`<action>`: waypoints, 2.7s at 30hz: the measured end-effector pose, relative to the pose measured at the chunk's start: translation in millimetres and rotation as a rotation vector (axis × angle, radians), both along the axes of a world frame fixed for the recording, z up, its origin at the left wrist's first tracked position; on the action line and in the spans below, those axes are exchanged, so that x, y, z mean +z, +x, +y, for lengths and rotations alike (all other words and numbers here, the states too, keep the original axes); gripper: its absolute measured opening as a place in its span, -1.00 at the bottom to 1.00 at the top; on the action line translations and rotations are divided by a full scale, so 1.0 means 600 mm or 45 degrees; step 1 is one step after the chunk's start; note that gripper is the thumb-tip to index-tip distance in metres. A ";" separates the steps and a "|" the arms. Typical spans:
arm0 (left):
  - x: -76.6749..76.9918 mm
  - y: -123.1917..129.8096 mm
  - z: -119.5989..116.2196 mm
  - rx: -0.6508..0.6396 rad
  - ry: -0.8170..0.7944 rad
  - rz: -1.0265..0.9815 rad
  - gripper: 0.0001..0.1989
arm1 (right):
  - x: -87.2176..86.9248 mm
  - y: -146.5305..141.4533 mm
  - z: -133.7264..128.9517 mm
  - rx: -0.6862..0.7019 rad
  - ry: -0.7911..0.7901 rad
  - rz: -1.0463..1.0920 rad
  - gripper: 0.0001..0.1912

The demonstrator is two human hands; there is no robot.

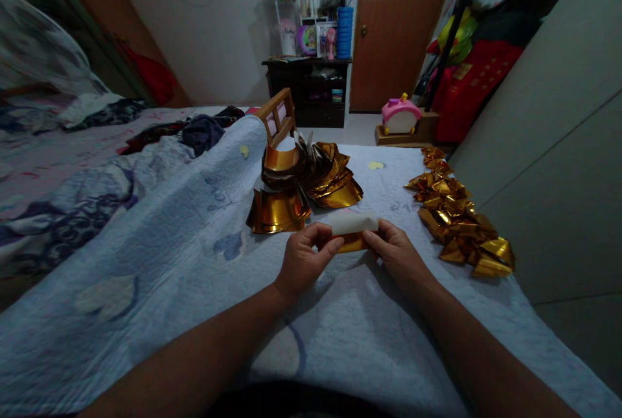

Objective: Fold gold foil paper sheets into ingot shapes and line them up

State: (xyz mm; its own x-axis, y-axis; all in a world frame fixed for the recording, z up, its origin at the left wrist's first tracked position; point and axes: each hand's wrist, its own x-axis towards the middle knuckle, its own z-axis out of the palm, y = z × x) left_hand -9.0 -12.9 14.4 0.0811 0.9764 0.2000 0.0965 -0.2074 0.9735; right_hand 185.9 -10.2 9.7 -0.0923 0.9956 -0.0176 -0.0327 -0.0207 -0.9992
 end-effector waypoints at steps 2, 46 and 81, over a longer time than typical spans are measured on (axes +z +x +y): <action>0.001 0.003 0.001 0.018 -0.040 -0.069 -0.84 | 0.001 0.000 0.000 -0.002 0.010 -0.026 -0.69; -0.036 0.015 0.025 -0.339 0.384 1.115 -0.83 | -0.018 -0.012 -0.009 -0.215 0.234 -1.600 -0.65; -0.031 -0.024 0.029 -0.482 0.332 1.339 -0.81 | -0.013 -0.055 -0.016 -0.019 0.428 -1.786 -0.65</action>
State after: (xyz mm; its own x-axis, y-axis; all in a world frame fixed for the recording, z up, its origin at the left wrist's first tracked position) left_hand -23.7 4.5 -4.4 0.6076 0.7925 0.0522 0.7249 -0.5802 0.3713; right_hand 153.1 -20.0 1.6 -0.1853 0.9715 0.1477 0.9640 0.2089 -0.1647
